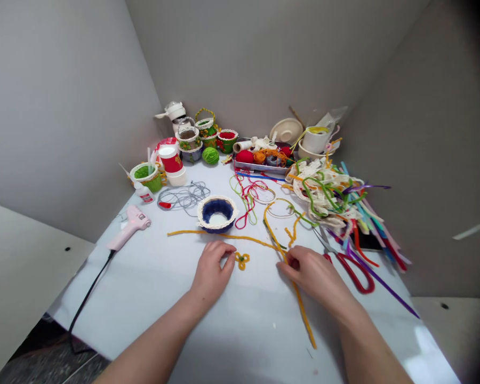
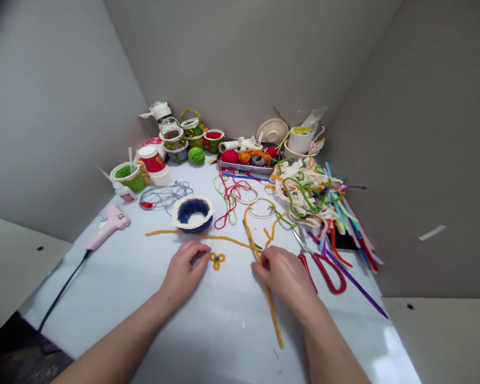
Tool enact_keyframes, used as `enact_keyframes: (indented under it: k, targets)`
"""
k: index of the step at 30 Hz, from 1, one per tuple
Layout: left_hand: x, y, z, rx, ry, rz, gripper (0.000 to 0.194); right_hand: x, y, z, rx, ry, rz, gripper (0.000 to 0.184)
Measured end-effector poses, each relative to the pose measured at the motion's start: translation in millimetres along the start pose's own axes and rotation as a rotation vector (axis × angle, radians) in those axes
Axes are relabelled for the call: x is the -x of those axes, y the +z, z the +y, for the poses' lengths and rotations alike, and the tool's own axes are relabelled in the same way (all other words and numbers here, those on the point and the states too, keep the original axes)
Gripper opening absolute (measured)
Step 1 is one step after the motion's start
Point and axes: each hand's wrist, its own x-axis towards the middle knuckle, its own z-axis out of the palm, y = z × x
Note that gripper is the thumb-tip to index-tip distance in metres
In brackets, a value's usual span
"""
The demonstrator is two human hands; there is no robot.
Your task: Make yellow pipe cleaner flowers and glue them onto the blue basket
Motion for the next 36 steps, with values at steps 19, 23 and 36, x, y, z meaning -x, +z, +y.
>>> enact_keyframes:
  k: [19,23,36]
  targets:
    - [2.3,0.7,-5.6,0.038,0.015,-0.005,0.014,-13.1,-53.4,40.1,-0.285,0.242,0.598,0.034]
    - [3.9,0.3,-4.0,0.143,-0.027,0.006,0.018,-12.9,-47.7,36.8,-0.613,0.190,0.456,0.036]
    - [7.1,-21.7,16.0,1.416,-0.590,-0.332,0.034,54.0,-36.6,6.1,-0.675,0.009,-0.345,0.041]
